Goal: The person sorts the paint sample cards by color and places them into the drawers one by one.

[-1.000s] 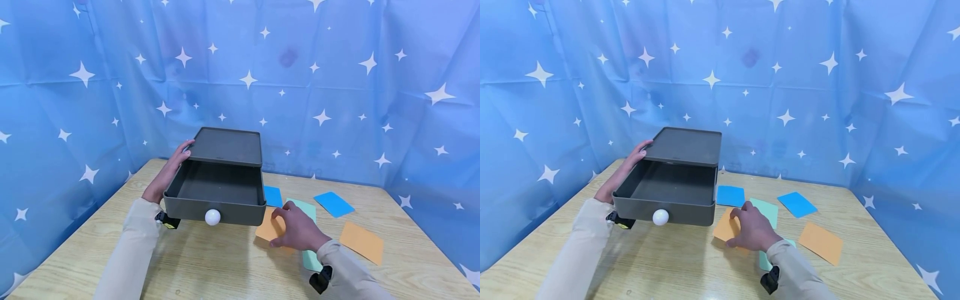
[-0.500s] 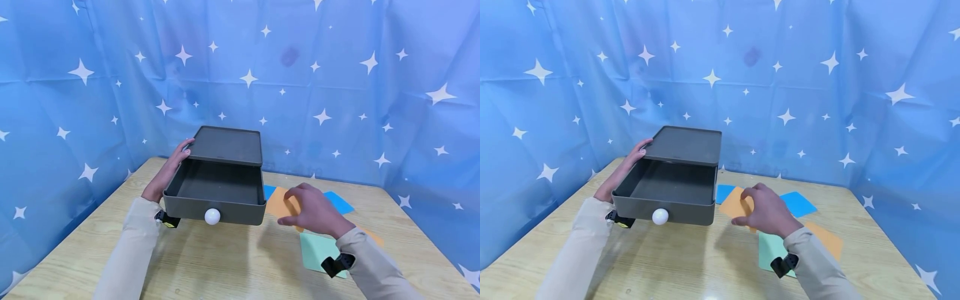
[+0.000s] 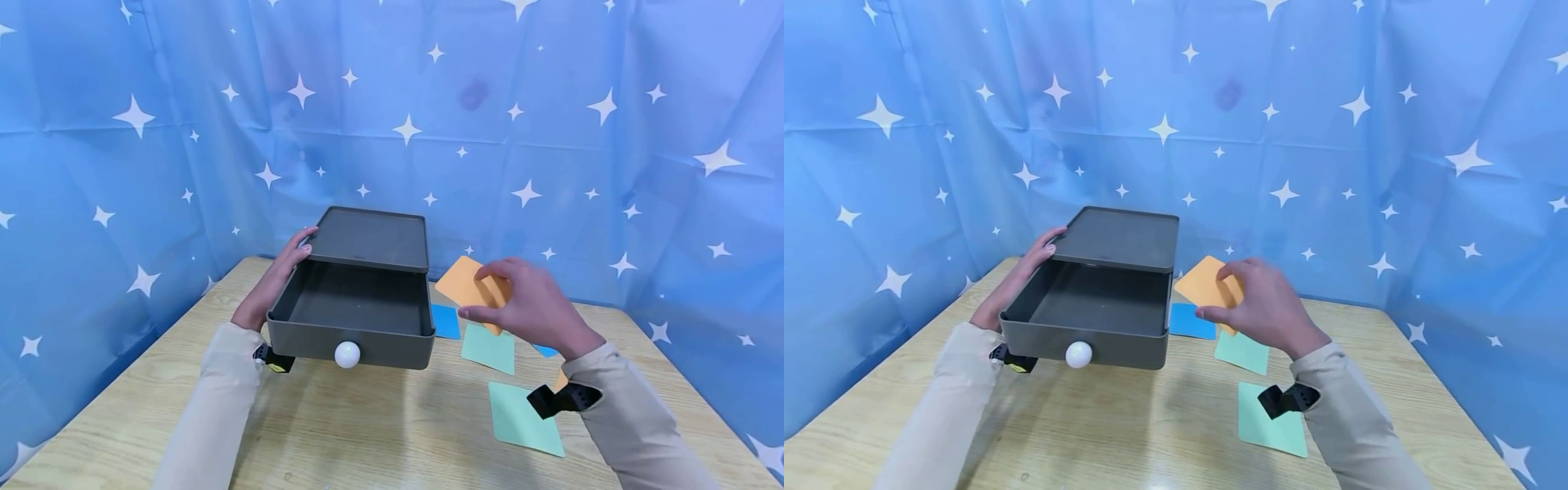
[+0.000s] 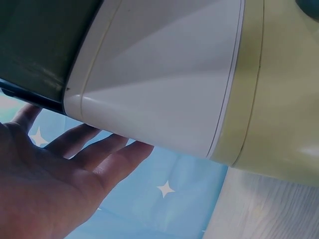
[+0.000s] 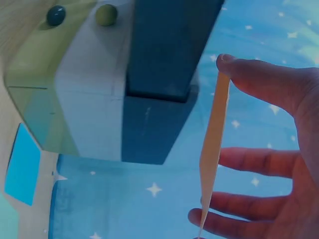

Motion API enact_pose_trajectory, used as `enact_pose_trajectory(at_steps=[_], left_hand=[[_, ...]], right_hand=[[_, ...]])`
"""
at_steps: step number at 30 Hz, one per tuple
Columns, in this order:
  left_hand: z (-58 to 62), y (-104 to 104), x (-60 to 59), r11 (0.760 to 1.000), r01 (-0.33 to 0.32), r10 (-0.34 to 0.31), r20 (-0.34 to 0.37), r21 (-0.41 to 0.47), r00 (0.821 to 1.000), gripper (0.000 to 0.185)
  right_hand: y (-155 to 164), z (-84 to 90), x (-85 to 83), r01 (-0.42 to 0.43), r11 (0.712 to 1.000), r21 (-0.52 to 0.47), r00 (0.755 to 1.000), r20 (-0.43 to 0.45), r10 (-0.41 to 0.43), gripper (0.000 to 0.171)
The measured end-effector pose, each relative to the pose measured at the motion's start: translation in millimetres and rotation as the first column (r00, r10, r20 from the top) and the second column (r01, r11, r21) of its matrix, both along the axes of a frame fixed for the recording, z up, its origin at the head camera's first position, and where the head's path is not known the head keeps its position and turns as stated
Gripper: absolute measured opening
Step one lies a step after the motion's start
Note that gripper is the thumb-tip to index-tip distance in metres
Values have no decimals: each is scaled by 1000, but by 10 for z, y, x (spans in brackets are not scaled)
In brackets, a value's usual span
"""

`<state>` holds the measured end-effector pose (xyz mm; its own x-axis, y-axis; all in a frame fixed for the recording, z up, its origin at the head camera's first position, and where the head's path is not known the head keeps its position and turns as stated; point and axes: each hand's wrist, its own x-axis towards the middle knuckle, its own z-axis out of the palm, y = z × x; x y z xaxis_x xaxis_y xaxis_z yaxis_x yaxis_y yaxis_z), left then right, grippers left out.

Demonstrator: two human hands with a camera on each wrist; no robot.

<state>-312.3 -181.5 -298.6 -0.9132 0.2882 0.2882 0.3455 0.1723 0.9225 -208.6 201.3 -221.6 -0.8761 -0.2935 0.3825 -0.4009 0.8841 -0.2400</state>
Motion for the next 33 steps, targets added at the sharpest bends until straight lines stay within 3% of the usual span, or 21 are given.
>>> enact_pose_trajectory(at_steps=[14, 19, 27, 33], left_hand=[[7, 70, -8, 1000, 4, -4, 0, -5, 1000, 58], [15, 44, 15, 1000, -9, 9, 2, -11, 1000, 59], [7, 20, 25, 1000, -8, 8, 6, -11, 1000, 59], [1, 12, 22, 1000, -12, 12, 2, -10, 1000, 59]], right_hand=[[-95, 135, 63, -47, 999, -12, 998, -41, 47, 49], [-239, 157, 54, -137, 990, -25, 989, -54, 136, 44], [-456, 213, -5, -371, 929, -12, 928, -27, 371, 51], [-642, 268, -30, -475, 880, 19, 880, 11, 475, 49]])
